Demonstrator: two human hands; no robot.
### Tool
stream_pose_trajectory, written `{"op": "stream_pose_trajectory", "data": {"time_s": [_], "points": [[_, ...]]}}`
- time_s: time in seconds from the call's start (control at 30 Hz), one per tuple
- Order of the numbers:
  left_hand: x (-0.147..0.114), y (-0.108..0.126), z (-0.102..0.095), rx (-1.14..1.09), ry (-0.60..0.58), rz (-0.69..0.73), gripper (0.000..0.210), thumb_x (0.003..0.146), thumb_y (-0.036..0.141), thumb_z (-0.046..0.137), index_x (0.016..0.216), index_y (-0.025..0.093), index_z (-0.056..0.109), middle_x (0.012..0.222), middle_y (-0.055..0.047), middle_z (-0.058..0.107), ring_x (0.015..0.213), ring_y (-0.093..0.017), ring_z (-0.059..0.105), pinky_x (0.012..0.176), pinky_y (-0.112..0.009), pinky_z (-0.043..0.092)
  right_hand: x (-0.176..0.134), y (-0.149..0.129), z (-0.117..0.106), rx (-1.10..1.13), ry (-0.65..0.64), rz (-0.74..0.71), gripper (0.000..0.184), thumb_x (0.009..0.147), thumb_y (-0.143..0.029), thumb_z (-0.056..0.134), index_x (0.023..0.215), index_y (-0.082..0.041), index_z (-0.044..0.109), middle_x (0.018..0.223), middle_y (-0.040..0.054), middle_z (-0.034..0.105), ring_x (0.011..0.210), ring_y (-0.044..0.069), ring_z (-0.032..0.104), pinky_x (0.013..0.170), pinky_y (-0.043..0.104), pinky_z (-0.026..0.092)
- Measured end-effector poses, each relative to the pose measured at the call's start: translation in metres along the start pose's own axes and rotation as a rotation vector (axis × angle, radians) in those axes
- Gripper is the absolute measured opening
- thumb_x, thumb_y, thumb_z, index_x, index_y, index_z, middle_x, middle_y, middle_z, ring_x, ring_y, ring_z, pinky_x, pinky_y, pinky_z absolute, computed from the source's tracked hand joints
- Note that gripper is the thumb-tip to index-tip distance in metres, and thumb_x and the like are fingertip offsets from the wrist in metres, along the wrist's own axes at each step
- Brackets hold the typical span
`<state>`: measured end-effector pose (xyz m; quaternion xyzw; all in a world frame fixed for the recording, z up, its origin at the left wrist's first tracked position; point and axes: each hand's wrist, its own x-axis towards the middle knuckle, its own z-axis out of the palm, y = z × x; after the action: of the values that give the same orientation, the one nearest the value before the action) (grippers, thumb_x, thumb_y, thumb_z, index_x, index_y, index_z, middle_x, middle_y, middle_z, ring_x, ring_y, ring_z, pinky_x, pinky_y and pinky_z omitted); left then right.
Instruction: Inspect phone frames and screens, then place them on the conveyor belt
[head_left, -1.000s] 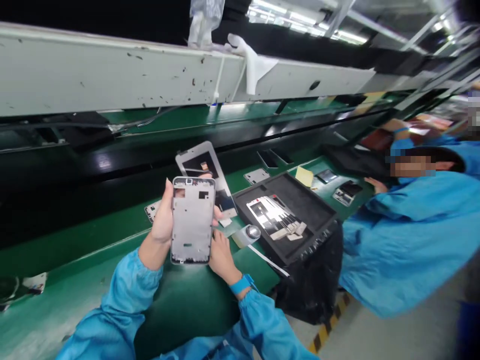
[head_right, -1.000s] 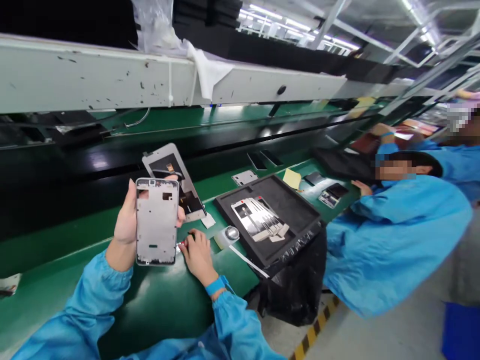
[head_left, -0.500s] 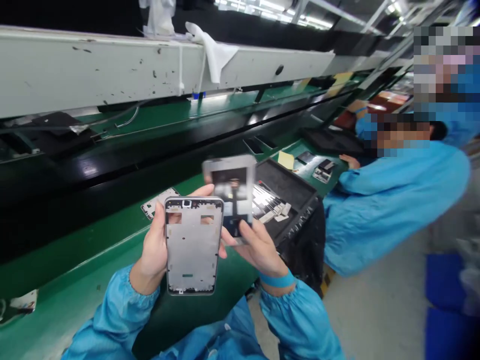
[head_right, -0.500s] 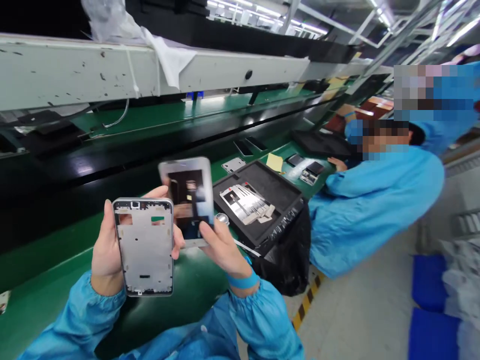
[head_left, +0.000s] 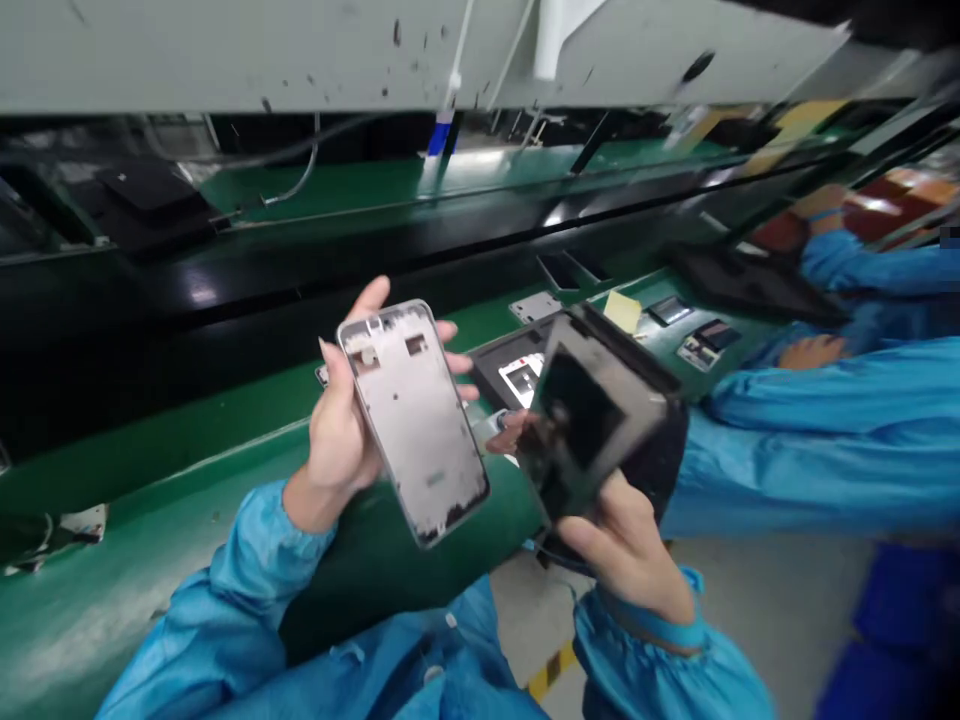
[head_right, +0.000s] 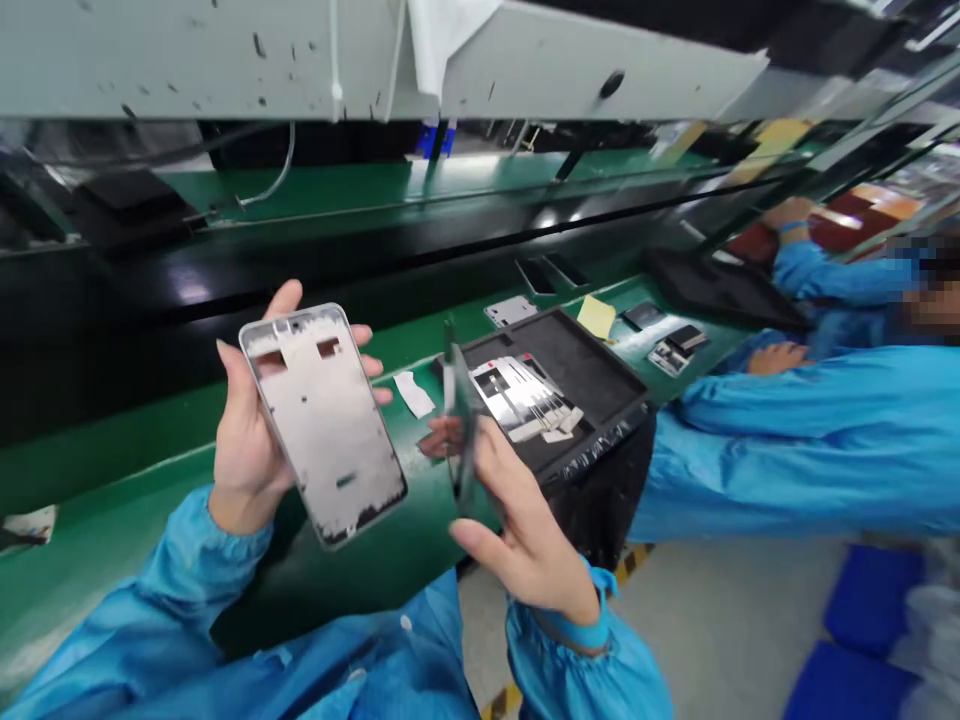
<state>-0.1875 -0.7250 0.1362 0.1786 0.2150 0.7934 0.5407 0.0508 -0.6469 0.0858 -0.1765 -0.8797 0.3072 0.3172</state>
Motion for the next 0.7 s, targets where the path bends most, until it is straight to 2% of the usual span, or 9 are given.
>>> {"op": "stream_pose_trajectory", "data": {"time_s": [0.07, 0.17, 0.27, 0.4, 0.5, 0.6, 0.7], "points": [[0.015, 0.000, -0.004, -0.019, 0.077, 0.045, 0.063, 0.111, 0.069, 0.033, 0.162, 0.037, 0.050, 0.116, -0.010, 0.080, 0.100, -0.032, 0.081, 0.084, -0.050, 0.067, 0.011, -0.007, -0.007, -0.038, -0.056, -0.089, 0.064, 0.107, -0.057, 0.058, 0.167, -0.038, 0.047, 0.149, 0.0125, 0.066, 0.133, 0.037, 0.068, 0.104, 0.053, 0.064], [0.027, 0.002, -0.012, -0.014, 0.114, 0.089, 0.061, 0.110, 0.069, 0.035, 0.159, 0.037, 0.053, 0.121, -0.009, 0.079, 0.115, -0.035, 0.078, 0.089, -0.052, 0.067, 0.020, -0.015, -0.012, -0.041, -0.060, -0.106, 0.068, 0.105, -0.054, 0.066, 0.168, -0.036, 0.046, 0.147, 0.0138, 0.064, 0.131, 0.035, 0.067, 0.105, 0.052, 0.063], [0.028, 0.004, -0.016, 0.001, 0.101, 0.113, 0.059, 0.111, 0.068, 0.035, 0.155, 0.036, 0.057, 0.121, -0.008, 0.079, 0.119, -0.037, 0.077, 0.092, -0.054, 0.066, 0.018, -0.019, -0.013, -0.109, -0.084, -0.090, 0.069, 0.103, -0.049, 0.071, 0.167, -0.038, 0.047, 0.147, 0.0141, 0.063, 0.130, 0.035, 0.067, 0.101, 0.049, 0.065], [0.025, 0.007, -0.017, 0.008, 0.068, 0.150, 0.058, 0.111, 0.067, 0.034, 0.151, 0.034, 0.060, 0.121, -0.009, 0.079, 0.123, -0.037, 0.076, 0.095, -0.055, 0.066, 0.015, -0.021, -0.016, -0.171, -0.123, -0.096, 0.068, 0.105, -0.050, 0.068, 0.167, -0.038, 0.047, 0.146, 0.0139, 0.063, 0.129, 0.034, 0.067, 0.099, 0.048, 0.065], [0.024, 0.008, -0.018, 0.002, 0.080, 0.140, 0.057, 0.108, 0.070, 0.044, 0.150, 0.035, 0.060, 0.129, -0.010, 0.077, 0.128, -0.040, 0.073, 0.098, -0.057, 0.065, 0.018, -0.021, -0.017, -0.179, -0.158, -0.110, 0.069, 0.105, -0.050, 0.068, 0.169, -0.038, 0.044, 0.144, 0.0138, 0.063, 0.128, 0.033, 0.067, 0.100, 0.049, 0.065], [0.022, 0.008, -0.021, 0.054, 0.047, 0.153, 0.049, 0.105, 0.066, 0.057, 0.139, 0.032, 0.067, 0.132, -0.012, 0.076, 0.129, -0.043, 0.072, 0.100, -0.060, 0.063, 0.023, -0.022, -0.013, -0.158, -0.191, -0.119, 0.071, 0.105, -0.048, 0.069, 0.170, -0.039, 0.041, 0.145, 0.0134, 0.063, 0.128, 0.032, 0.068, 0.102, 0.049, 0.064], [0.019, 0.008, -0.024, 0.205, -0.046, 0.206, 0.049, 0.090, 0.061, 0.082, 0.124, 0.028, 0.071, 0.126, -0.012, 0.077, 0.125, -0.045, 0.074, 0.097, -0.059, 0.064, 0.028, -0.022, -0.001, -0.092, -0.145, -0.109, 0.071, 0.105, -0.052, 0.068, 0.169, -0.037, 0.043, 0.145, 0.0137, 0.063, 0.127, 0.032, 0.068, 0.102, 0.049, 0.064]]}}
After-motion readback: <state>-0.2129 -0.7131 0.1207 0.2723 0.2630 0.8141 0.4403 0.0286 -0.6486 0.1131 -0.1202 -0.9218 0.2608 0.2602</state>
